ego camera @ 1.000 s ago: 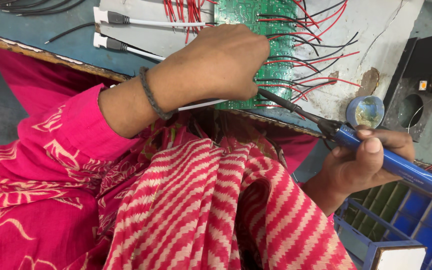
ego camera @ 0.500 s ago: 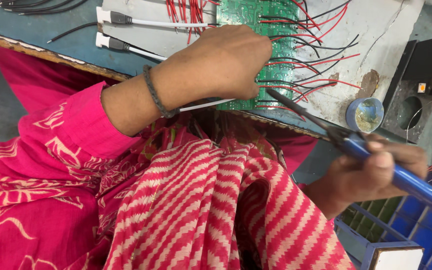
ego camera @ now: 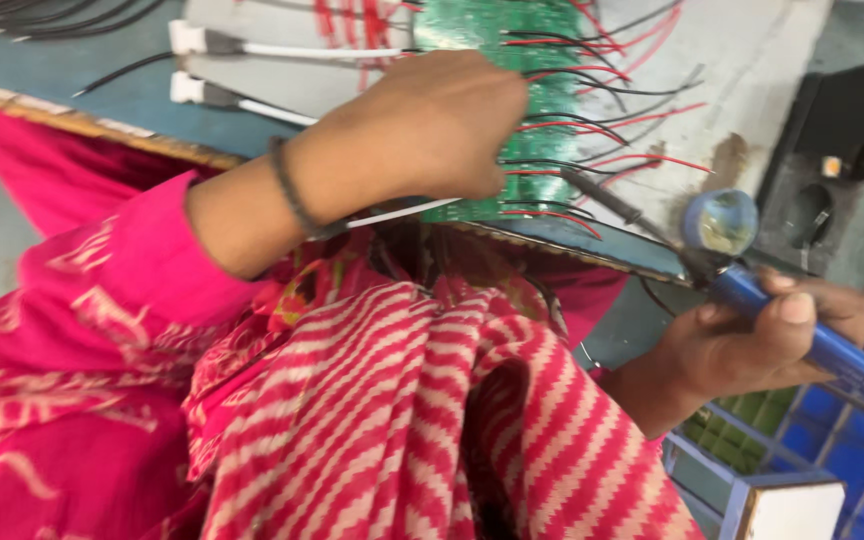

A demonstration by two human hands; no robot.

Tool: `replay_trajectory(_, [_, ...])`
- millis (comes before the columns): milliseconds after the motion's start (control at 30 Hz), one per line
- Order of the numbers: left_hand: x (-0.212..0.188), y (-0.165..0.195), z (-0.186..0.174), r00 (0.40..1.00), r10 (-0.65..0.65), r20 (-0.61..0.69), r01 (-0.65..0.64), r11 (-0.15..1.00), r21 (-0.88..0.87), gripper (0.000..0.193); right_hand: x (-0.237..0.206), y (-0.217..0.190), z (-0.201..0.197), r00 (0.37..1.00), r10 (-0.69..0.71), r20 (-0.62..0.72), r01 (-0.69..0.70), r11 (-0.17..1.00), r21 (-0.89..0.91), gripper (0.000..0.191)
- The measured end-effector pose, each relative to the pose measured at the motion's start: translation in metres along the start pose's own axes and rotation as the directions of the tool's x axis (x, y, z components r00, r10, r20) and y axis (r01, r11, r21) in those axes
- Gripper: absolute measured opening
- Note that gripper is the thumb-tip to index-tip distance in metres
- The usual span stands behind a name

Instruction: The person solders red, black and white wires onto green circuit boards at a workbench. They hold a wire against a board pad with one hand, dip the wire in flux, and use a soldering iron in the other hand to solder each connection, working through multiple boards.

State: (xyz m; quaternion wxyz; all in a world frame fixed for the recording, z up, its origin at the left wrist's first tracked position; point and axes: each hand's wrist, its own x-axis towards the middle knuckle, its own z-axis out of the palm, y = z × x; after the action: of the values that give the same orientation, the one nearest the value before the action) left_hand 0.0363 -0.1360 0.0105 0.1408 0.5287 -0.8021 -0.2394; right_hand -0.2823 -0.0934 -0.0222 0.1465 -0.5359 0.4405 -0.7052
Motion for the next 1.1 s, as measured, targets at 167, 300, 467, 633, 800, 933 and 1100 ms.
replay_trajectory(167, [-0.004, 0.005, -0.014, 0.986, -0.100, 0.130, 0.100, 0.995, 0.004, 0.026, 0.042, 0.014, -0.030, 0.992, -0.040, -0.123, 0.041, 0.999, 0.009, 0.018])
replay_trajectory(300, [-0.003, 0.015, -0.028, 0.960, -0.151, 0.237, 0.151, 0.988, 0.022, 0.027, 0.052, 0.030, -0.040, 0.985, -0.071, -0.160, 0.036, 0.976, -0.214, 0.014])
replay_trajectory(467, [-0.005, 0.026, -0.033, 0.940, -0.225, 0.255, 0.224, 0.974, 0.030, 0.029, 0.039, 0.039, -0.037, 0.995, -0.063, -0.073, 0.042, 0.967, -0.252, 0.019])
replay_trajectory(633, [-0.007, 0.028, -0.032, 0.946, -0.219, 0.238, 0.215, 0.976, 0.041, 0.027, 0.038, 0.040, -0.033, 0.997, -0.065, -0.049, 0.053, 0.973, -0.223, 0.021])
replay_trajectory(800, [-0.007, 0.030, -0.034, 0.936, -0.234, 0.264, 0.229, 0.972, 0.050, 0.029, 0.039, 0.041, -0.030, 0.997, -0.065, -0.040, 0.054, 0.973, -0.225, 0.021])
replay_trajectory(933, [-0.007, 0.032, -0.034, 0.936, -0.229, 0.268, 0.226, 0.973, 0.042, 0.026, 0.043, 0.042, -0.030, 0.998, -0.065, -0.025, 0.058, 0.973, -0.221, 0.021])
replay_trajectory(1100, [-0.010, 0.033, -0.035, 0.945, -0.200, 0.257, 0.207, 0.978, 0.000, 0.028, 0.046, 0.043, -0.035, 0.995, -0.084, -0.048, 0.070, 0.967, -0.246, 0.019])
